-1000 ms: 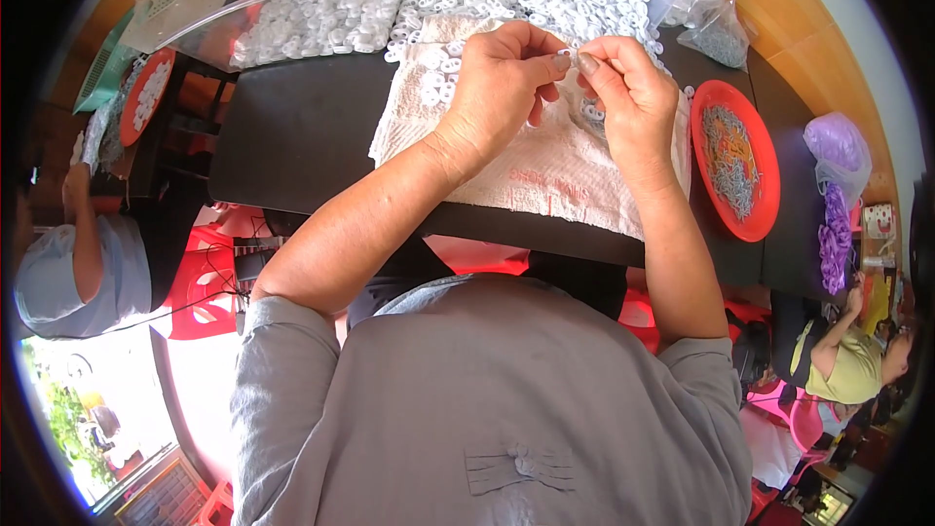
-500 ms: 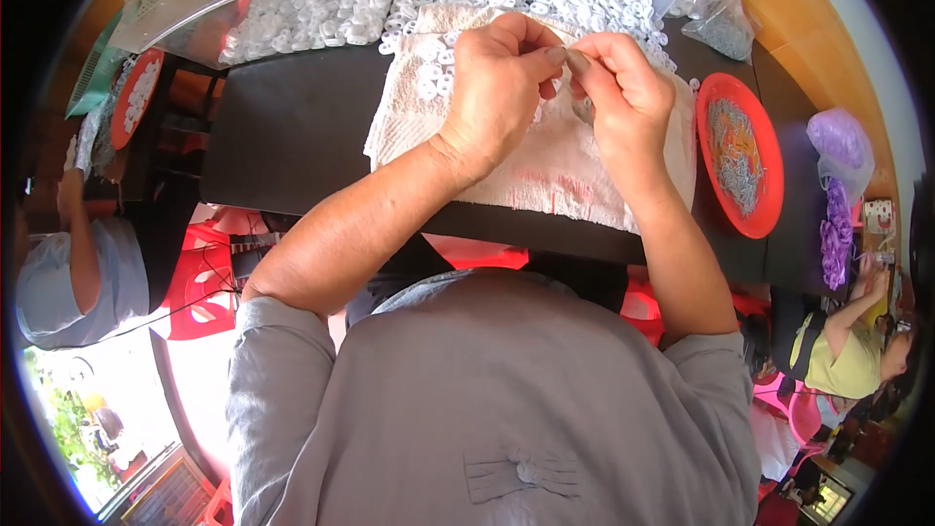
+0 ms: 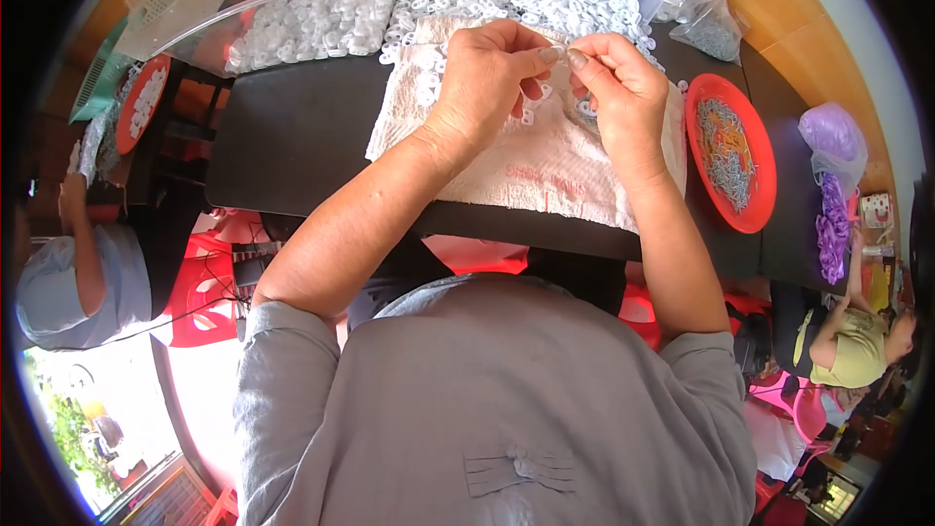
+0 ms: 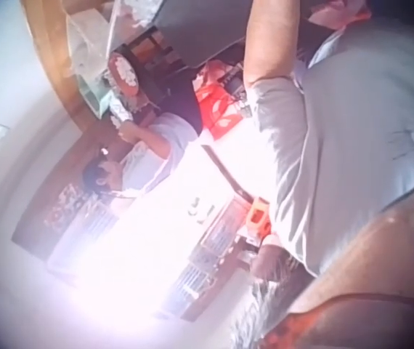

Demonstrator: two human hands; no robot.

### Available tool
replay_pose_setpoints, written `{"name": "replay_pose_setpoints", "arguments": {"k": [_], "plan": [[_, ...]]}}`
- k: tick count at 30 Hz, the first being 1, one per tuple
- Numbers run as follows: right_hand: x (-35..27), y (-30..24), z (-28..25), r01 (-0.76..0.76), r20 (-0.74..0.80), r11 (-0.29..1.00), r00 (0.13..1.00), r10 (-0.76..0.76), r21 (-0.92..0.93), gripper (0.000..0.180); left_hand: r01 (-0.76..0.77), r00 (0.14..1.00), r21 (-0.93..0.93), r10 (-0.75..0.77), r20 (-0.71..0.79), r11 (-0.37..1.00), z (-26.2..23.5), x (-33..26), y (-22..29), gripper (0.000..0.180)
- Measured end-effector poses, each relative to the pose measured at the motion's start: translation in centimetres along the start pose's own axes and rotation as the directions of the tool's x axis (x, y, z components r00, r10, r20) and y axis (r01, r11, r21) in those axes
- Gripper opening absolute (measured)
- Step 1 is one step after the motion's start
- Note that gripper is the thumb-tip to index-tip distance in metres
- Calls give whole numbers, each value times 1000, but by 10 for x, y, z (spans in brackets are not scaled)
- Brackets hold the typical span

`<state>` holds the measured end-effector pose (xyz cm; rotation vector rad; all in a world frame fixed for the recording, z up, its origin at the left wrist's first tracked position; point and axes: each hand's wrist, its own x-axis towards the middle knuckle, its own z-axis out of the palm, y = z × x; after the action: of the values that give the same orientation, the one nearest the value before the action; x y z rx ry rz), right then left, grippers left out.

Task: Assembling small white plastic hardware components by hand at a workbench.

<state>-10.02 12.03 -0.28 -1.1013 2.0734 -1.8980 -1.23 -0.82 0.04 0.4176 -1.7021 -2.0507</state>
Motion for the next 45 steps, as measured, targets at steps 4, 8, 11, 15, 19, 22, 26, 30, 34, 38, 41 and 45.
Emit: {"name": "replay_pose_setpoints", "arguments": {"k": [4,8,11,15,19,22,26,30,34,38,41,45], "plan": [[0,2,-1,48,19,997,999,-47,-58,5,-3,1000,74,1,24,997,-1,0,0,8],[-2,-1,2,-24,30,1000,999,24,-2,4,-46,999,73,45,11,996,1,-1,-3,7],[-3,-7,6,-106,61,987,993,99,118,5,-67,998,41,67,-15,997,5,-4,-3,7],[-2,-5,9,-59,60,983,997,49,172,7,-83,996,36,84,-25,996,2,-2,-2,7],[6,-9,5,13,-3,999,1000,-13,48,11,-99,994,-32,97,-52,995,-4,6,8,8],[15,8,-8,138,-51,985,988,-144,-105,13,-277,939,-196,222,-263,941,-27,19,14,9],[15,11,-10,161,43,933,987,-155,-323,14,-259,920,-243,163,-356,935,-46,34,2,4],[13,-4,4,332,293,719,938,-184,-611,11,-240,925,-191,164,-344,952,-41,29,4,7],[20,5,15,456,410,561,886,-216,-691,13,-185,941,-186,119,-317,965,-32,22,10,6],[21,-1,28,434,463,559,881,-99,-707,12,-149,948,-160,95,-303,976,-29,21,12,5],[24,6,29,427,479,571,875,-66,-701,11,-128,947,-135,81,-310,982,-32,26,6,5],[18,7,15,375,467,671,883,-48,-640,12,-132,956,-175,78,-284,976,-33,28,3,6]]}}
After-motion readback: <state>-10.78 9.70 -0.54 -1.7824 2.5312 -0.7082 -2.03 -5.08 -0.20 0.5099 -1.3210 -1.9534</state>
